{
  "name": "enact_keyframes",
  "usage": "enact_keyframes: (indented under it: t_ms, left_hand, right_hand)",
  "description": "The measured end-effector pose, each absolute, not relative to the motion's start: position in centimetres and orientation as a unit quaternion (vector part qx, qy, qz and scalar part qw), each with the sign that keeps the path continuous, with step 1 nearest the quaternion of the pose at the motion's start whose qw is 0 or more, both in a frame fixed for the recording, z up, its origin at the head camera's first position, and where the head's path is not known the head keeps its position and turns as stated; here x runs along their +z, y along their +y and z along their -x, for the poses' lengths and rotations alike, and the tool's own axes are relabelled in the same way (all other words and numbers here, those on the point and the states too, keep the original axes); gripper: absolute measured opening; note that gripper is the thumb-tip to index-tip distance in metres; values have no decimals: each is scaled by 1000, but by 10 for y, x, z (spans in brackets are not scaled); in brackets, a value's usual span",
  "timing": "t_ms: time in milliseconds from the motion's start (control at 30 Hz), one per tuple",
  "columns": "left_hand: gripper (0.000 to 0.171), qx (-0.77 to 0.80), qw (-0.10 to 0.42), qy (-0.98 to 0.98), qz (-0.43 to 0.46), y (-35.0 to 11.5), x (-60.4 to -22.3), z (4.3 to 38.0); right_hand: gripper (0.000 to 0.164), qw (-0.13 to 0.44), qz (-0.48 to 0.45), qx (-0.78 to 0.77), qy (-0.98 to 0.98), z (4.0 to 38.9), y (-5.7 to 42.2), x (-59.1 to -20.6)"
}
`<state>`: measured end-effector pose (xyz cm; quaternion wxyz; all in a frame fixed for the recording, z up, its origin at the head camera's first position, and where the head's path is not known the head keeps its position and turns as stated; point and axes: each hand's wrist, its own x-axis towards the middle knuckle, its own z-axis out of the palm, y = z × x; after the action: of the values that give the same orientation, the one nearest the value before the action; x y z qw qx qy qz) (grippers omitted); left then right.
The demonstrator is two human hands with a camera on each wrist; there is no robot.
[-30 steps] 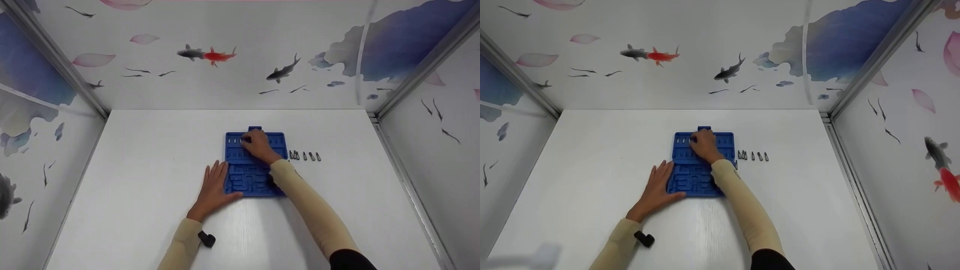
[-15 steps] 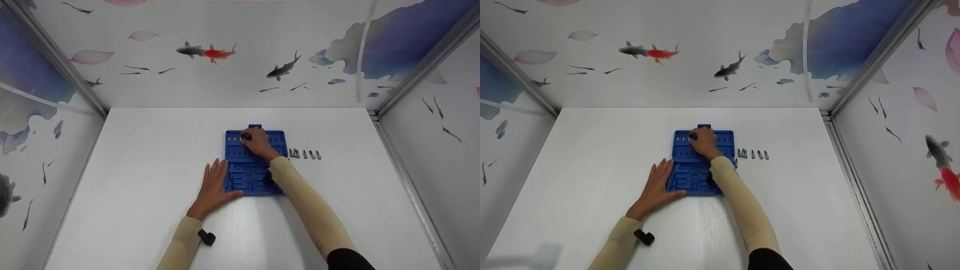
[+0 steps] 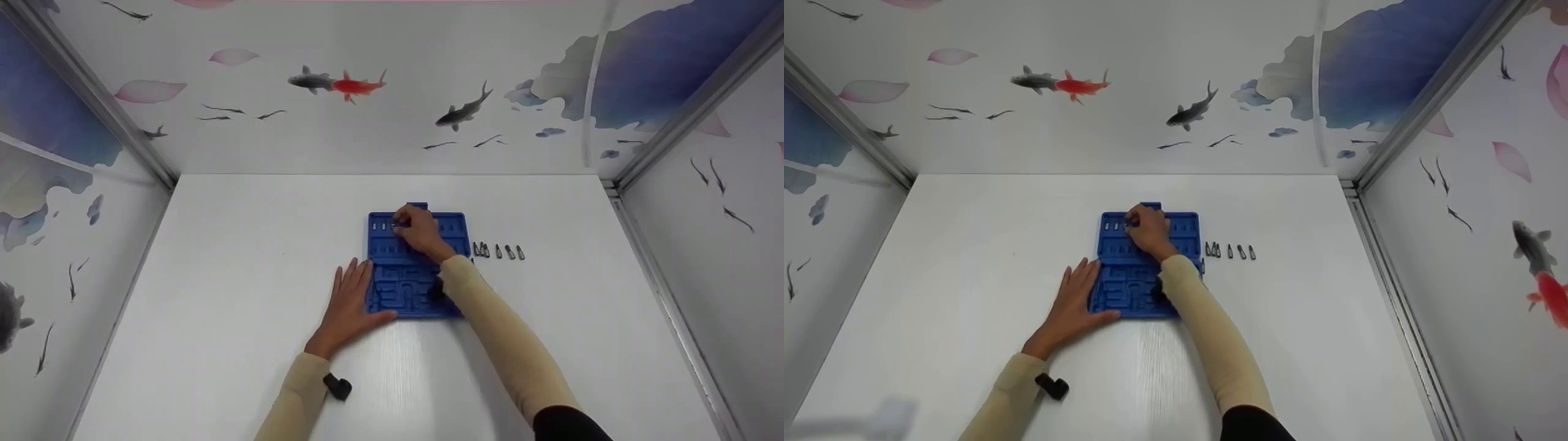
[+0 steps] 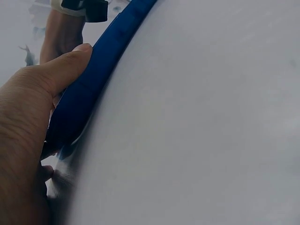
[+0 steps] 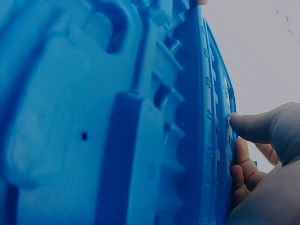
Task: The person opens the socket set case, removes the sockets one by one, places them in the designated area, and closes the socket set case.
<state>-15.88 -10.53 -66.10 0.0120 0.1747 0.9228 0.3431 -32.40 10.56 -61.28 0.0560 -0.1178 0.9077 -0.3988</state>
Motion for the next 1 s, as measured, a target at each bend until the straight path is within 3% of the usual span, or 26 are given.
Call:
enact_keyframes:
  t_ms: [300, 567, 767, 1000]
  left_hand:
    - [127, 348, 9, 921, -175, -106, -663, 158]
    - [126, 344, 12, 924, -167, -104, -661, 159]
    - [126, 338, 6, 925, -172, -103, -659, 160]
    - [127, 337, 5, 925, -174, -104, -659, 160]
  right_hand:
    - [25, 46, 94, -376, 921, 322, 100, -615]
    - [18, -5, 114, -461, 880, 321, 104, -619]
    - [17, 7, 119, -567, 815, 321, 118, -609]
    - [16, 9, 111, -551, 827, 304, 153, -598]
